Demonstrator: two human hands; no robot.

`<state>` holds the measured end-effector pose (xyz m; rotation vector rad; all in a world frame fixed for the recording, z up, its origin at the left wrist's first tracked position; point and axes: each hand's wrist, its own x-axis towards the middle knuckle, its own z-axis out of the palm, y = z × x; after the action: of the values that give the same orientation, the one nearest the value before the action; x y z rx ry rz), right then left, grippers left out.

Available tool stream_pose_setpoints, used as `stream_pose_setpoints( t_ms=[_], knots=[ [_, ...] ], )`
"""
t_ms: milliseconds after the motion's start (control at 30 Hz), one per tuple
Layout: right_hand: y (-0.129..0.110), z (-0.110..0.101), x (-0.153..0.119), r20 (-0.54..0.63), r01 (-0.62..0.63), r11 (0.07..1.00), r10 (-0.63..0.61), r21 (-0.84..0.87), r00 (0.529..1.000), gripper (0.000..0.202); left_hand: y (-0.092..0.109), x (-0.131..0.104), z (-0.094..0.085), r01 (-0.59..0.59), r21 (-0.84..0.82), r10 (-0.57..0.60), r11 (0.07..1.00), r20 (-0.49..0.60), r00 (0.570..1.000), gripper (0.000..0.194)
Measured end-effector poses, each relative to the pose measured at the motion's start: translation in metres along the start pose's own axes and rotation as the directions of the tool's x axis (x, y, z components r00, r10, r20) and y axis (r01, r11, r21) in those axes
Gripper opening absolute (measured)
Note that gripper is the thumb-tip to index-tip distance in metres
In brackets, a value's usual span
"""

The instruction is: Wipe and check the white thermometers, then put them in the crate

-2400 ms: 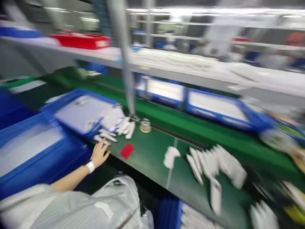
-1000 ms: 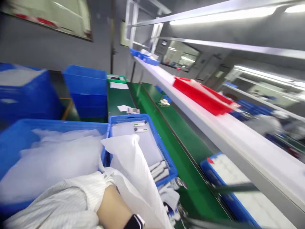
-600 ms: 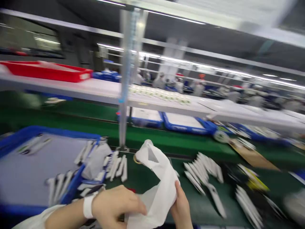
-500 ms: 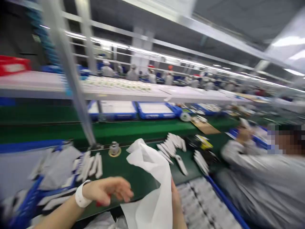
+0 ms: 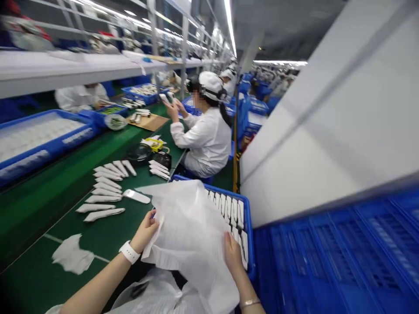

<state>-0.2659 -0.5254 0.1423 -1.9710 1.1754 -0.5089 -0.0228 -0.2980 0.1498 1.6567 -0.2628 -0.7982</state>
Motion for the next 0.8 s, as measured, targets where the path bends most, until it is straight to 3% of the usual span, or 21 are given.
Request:
stream_pose_setpoints(
  t_ms=[67,167,300,433,500,533,600,667,733,800],
  knots=[
    [0.032,-0.010,0.002,-0.064,-0.114,0.981,0.105,-0.157,0.992,0.067,-0.011,0.026,-0.007,-0.031,0.222,0.039,0.974,-0.031,0.999,0.051],
    [0.066,-0.022,0.009,-0.165,-0.273,0.896,0.228,-0.349,0.960,0.061,-0.022,0.062,-0.015,-0.082,0.505,0.102,0.859,-0.012,0.995,0.046],
    [0.091,-0.029,0.043,-0.253,-0.380,0.777,0.289,-0.502,0.923,0.051,-0.034,0.107,-0.003,-0.143,0.715,0.100,0.684,0.103,0.990,0.056],
    [0.114,-0.019,0.091,-0.245,-0.360,0.708,0.264,-0.608,0.933,0.047,-0.046,0.129,0.037,-0.142,0.892,0.088,0.429,0.115,0.989,0.064],
    [0.128,-0.007,0.112,-0.224,-0.329,0.687,0.241,-0.648,0.944,0.046,-0.054,0.129,0.067,-0.173,0.929,0.198,0.326,0.112,0.974,0.062],
    [0.135,0.001,0.121,-0.211,-0.311,0.679,0.228,-0.666,0.951,0.046,-0.059,0.129,0.084,-0.235,0.932,0.289,0.276,0.152,0.945,0.059],
    [0.149,0.017,0.135,-0.179,-0.266,0.669,0.198,-0.694,0.964,0.046,-0.076,0.130,0.119,-0.432,0.890,0.399,0.146,0.346,0.849,0.053],
    [0.162,0.032,0.144,-0.136,-0.214,0.668,0.167,-0.713,0.977,0.047,-0.100,0.139,0.148,-0.546,0.834,0.336,0.080,0.493,0.803,0.051],
    [0.170,0.044,0.148,-0.099,-0.173,0.673,0.147,-0.719,0.984,0.048,-0.126,0.152,0.166,-0.532,0.843,0.199,0.075,0.511,0.837,0.053],
    [0.174,0.048,0.144,-0.088,-0.169,0.683,0.152,-0.710,0.984,0.050,-0.146,0.164,0.172,-0.478,0.875,0.119,0.079,0.468,0.876,0.056]
  ],
)
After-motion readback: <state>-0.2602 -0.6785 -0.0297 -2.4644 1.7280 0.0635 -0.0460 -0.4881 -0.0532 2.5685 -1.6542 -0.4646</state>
